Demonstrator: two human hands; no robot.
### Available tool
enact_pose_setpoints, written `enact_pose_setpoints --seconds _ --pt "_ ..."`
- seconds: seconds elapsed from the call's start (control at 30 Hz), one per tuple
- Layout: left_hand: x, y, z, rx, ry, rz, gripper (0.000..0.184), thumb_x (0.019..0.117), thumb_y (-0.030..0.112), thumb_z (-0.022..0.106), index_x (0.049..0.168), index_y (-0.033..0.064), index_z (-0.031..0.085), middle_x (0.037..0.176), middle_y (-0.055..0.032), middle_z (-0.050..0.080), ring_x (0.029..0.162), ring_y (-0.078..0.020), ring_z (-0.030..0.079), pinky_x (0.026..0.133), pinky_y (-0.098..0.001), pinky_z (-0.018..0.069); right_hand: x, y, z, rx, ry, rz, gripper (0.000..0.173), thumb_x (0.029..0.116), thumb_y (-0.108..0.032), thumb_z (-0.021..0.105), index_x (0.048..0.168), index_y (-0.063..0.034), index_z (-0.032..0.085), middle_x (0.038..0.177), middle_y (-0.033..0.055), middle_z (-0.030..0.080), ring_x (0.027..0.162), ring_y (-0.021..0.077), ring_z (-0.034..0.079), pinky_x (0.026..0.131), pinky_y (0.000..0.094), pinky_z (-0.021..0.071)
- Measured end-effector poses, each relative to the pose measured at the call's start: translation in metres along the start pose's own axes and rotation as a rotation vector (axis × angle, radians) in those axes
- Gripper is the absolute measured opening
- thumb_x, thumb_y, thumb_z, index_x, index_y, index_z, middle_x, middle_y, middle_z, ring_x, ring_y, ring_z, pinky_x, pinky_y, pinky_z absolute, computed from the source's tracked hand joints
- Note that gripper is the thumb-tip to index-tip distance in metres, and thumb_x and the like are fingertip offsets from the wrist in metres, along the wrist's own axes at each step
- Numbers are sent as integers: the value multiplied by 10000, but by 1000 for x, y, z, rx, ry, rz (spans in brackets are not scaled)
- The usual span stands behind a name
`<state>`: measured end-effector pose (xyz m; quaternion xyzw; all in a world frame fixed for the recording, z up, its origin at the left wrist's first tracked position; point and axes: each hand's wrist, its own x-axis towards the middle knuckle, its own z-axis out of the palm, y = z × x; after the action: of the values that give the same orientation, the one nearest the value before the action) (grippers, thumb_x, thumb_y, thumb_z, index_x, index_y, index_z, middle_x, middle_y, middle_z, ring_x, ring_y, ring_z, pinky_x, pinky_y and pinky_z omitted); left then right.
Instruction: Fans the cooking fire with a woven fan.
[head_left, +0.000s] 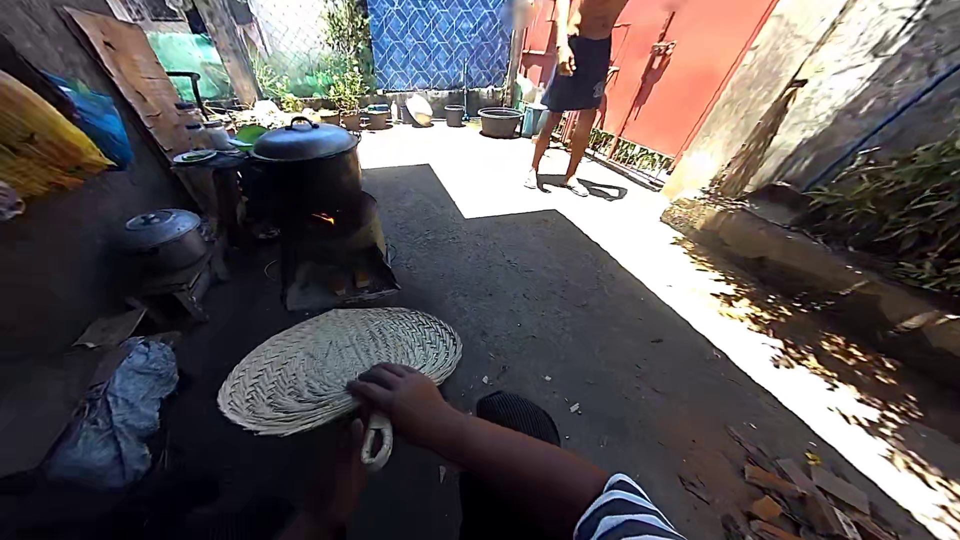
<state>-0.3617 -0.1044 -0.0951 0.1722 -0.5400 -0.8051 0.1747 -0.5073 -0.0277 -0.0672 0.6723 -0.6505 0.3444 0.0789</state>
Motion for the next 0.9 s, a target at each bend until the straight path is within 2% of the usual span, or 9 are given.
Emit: enact_pose_setpoints --seconds 0.07,0.17,0.27,0.43,0.53,0.6,0.67,0.8,0.9 --pt "2 -6 4 0 22 -34 1056 844 780 566 1468 -39 334 1241 -93 660 1067 -192 681 888 -377 588 10 2 -11 -17 -23 35 305 954 -20 624 1237 -57 731 1203 175 731 1133 371 701 944 534 569" --pt "5 -16 5 87 -3 -85 780 1044 597 216 1489 -36 305 1202 -130 675 1030 -224 691 883 -396 574 35 2 -43 75 -375 185 354 981 -58 610 1327 -89 672 1289 187 679 1170 388 663 957 589 525" --pt "11 -25 -3 167 -46 -118 922 992 705 253 1563 -18 218 1210 -138 677 1030 -230 698 887 -397 574 48 10 -47 30 -328 235 369 966 -58 616 1327 -108 675 1288 173 685 1178 377 661 953 583 527" --pt "14 -25 -1 111 4 -161 737 1054 499 50 1552 -4 253 1171 -150 677 982 -233 699 863 -390 574 40 18 -39 43 -390 245 372 951 -58 625 1316 -105 678 1280 172 685 1176 377 659 967 586 516" --pt "13 -25 4 81 -8 -160 743 1054 509 50 1549 -18 225 1163 -142 679 969 -221 702 852 -373 576 27 21 -27 -14 -111 155 302 954 -53 626 1234 -91 730 1193 163 733 1102 371 708 883 549 578" --pt "13 -24 7 82 -24 -164 730 1064 486 22 1559 -16 209 1158 -134 677 969 -218 700 845 -367 576 27 22 -27 -22 -108 153 289 969 -58 610 1230 -88 732 1187 163 736 1094 371 712 883 542 580" --pt "15 -24 8 84 -33 -176 742 1058 487 10 1561 -9 236 1170 -139 674 975 -221 698 850 -371 575 32 22 -40 36 -274 237 345 965 -83 611 1301 -99 689 1249 164 707 1144 364 683 941 564 541" --pt "17 -24 11 101 -14 -205 737 1063 484 -3 1529 -13 279 1146 -130 680 960 -215 699 838 -365 573 19 31 -23 -50 36 119 273 945 -61 642 1188 -110 758 1136 153 751 1037 365 731 821 524 602" --pt "20 -26 13 110 89 -287 660 1104 438 54 1483 6 378 1115 -121 680 935 -204 693 837 -357 563 17 32 -28 54 -89 116 318 932 -32 640 1222 -107 746 1175 167 738 1075 377 714 876 553 576"
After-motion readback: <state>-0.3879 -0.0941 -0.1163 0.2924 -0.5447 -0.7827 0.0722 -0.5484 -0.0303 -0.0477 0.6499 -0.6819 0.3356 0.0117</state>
